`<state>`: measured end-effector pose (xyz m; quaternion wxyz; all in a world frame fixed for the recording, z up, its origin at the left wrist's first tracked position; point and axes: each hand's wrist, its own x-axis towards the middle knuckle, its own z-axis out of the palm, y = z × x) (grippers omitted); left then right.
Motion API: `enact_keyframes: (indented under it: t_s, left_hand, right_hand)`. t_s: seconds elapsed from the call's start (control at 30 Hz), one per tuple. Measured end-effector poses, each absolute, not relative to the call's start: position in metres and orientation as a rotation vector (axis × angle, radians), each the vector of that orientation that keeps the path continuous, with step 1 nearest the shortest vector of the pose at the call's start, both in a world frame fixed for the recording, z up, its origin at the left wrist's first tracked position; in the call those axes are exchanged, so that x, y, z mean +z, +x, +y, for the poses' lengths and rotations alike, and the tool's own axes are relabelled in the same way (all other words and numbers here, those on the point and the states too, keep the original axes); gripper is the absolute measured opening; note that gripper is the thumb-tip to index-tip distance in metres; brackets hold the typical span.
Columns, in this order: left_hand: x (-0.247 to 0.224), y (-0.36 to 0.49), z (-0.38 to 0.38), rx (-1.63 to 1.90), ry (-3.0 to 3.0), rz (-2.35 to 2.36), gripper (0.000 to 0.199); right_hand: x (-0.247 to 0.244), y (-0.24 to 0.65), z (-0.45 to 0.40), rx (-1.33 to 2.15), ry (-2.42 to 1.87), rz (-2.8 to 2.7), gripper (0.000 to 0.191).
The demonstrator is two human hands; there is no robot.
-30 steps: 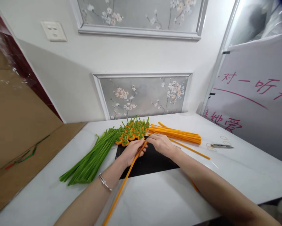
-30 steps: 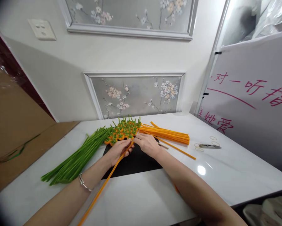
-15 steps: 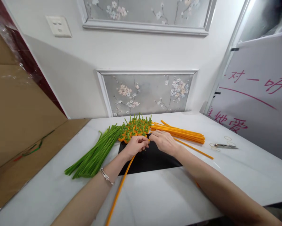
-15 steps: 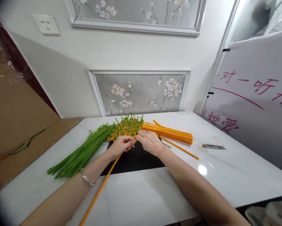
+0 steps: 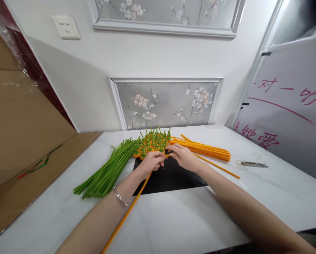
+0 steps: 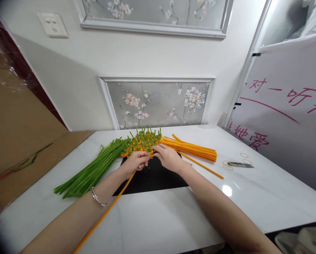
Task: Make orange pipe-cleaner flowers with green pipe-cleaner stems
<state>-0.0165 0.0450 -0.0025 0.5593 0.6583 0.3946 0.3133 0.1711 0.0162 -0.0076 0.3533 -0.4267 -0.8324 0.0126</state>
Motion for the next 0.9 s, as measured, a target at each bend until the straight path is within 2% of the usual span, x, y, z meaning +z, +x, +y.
enact_keyframes:
  t_s: [0.2,0.5,0.63,0.8,0.9]
  left_hand:
    - [0.003,-0.022,0.047,0.591,1.331,0.858,0.019]
    - [0.004,-0.019,0.041,0.534,1.451,0.81,0.03]
    - [0.004,-0.017,0.04,0.636,1.671,0.862,0.026]
    - [0.004,-0.017,0.038,0.847,1.941,0.895,0.007]
    - [0.002,-0.02,0.037,0.938,2.036,0.902,0.01]
  right_hand:
    - [-0.01,0.178,0.015,-0.423,-0.886,-2.325,0.024]
    - [-0.008,0.175,0.014,-0.585,-0.888,-2.368,0.025]
    - [-0.007,0.17,0.008,-0.463,-1.121,-2.301,0.019]
    - [-0.008,0.163,0.008,0.031,-1.284,-2.098,0.016]
    - [-0.013,0.158,0.014,0.218,-1.277,-2.044,0.02]
